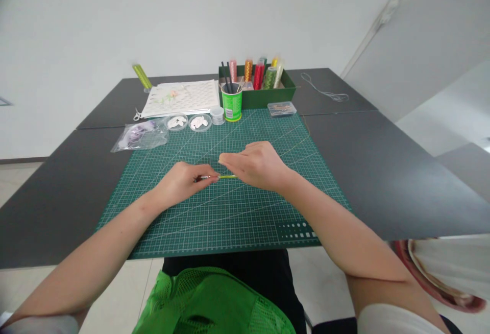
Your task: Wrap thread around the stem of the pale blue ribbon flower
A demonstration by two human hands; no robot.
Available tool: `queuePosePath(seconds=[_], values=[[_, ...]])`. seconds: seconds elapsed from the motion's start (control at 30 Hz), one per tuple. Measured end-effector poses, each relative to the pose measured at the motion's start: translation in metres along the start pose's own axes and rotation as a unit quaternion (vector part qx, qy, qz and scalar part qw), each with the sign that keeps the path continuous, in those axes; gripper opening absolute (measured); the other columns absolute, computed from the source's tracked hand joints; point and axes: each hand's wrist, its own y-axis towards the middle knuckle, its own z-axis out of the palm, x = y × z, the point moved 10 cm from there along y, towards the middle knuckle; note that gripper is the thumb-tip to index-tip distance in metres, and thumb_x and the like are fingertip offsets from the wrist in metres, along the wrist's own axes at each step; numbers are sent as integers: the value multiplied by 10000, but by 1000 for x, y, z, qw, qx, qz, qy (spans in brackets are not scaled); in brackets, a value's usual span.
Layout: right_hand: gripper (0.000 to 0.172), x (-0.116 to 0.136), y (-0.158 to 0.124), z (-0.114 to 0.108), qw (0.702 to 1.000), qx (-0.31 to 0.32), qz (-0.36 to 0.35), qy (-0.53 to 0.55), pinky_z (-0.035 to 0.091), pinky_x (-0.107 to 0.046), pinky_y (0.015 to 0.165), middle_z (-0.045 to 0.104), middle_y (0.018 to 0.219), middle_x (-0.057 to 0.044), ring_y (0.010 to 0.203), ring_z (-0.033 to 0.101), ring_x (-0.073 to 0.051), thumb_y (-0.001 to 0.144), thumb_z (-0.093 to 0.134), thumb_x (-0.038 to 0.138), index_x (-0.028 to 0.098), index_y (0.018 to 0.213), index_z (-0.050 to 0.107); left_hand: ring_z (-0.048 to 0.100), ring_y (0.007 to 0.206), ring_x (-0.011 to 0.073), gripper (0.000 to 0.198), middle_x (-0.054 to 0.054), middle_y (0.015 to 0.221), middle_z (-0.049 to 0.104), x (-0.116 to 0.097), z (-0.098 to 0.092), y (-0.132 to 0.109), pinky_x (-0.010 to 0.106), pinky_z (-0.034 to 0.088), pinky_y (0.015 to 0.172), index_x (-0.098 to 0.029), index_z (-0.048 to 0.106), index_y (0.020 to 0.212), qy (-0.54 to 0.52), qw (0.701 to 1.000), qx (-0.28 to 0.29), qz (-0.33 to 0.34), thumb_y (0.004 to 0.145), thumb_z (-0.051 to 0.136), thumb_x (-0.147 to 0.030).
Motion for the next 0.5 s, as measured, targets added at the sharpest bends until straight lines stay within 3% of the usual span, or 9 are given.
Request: queuePosePath(seconds=[0.2, 0.5], values=[[396, -17, 0, 16, 996, 81, 47, 12, 294, -259, 525, 633, 552, 26, 474, 415, -98, 1028, 453, 369, 239, 811, 759, 640, 542, 92, 139, -44, 755, 766, -17, 9, -2, 207, 384, 540, -219, 737, 956, -9, 997, 47, 59, 984, 606, -256], [329, -38, -2, 24, 983, 89, 104, 124, 392, -214, 578, 762, 735, 1, 591, 644, -104, 1005, 520, 361, 203, 897, 788, 651, 557, 74, 154, -66, 774, 768, -23, 4, -5, 199, 398, 541, -227, 726, 973, -31, 996, 37, 75, 998, 590, -295]])
